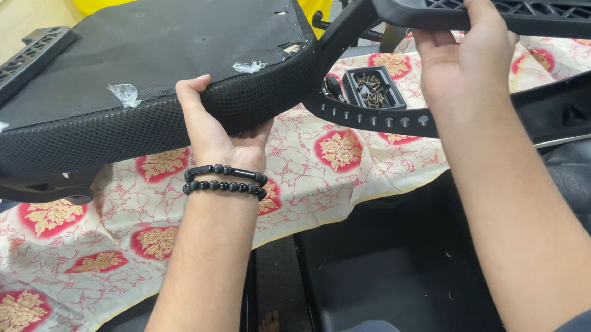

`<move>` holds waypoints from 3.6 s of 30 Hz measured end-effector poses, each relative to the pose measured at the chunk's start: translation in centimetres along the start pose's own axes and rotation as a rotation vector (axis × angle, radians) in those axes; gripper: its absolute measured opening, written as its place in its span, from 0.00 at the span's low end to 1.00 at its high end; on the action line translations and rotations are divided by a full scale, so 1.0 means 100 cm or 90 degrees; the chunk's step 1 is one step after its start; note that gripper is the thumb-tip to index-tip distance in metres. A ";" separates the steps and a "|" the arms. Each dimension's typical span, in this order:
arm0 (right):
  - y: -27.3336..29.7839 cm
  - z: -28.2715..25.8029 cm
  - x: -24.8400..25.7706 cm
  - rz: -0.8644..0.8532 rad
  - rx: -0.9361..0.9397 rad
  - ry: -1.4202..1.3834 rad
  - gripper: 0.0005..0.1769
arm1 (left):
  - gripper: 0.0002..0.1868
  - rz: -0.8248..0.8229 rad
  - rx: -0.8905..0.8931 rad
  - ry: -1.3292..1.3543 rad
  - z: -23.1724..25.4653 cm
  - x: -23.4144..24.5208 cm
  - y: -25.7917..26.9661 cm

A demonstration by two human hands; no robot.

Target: The person uses a screwdriver to tighten screws into a black plastic frame attached to an office chair seat. They then pick up a second plastic frame and align it with the seat, preparing to attach it.

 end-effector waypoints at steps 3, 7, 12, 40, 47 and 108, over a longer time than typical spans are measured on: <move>-0.009 0.017 0.004 0.047 -0.041 0.018 0.26 | 0.27 -0.012 -0.002 0.003 -0.002 0.001 -0.001; -0.015 0.053 0.008 0.030 -0.070 0.003 0.28 | 0.28 -0.012 -0.002 0.010 -0.003 0.003 -0.001; -0.024 0.086 0.008 -0.012 -0.040 -0.017 0.31 | 0.30 0.009 -0.018 -0.013 -0.007 0.006 0.000; -0.004 0.134 0.031 0.027 -0.143 0.136 0.24 | 0.29 0.113 0.016 -0.122 -0.049 0.022 0.001; 0.019 0.142 0.030 0.142 -0.146 0.161 0.19 | 0.27 0.161 0.045 -0.186 -0.052 0.028 0.007; 0.056 0.141 0.016 0.240 -0.288 0.055 0.19 | 0.56 -0.286 0.462 -0.944 -0.038 0.159 0.006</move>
Point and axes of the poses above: each hand's wrist, its own y-axis away from the middle knuckle, its own x-axis out of the back of the hand, z = x × y, the point moved 4 cm from there along -y, towards the middle knuckle, and after that the axes turned 6 degrees about -x, right-handed, at the moved point
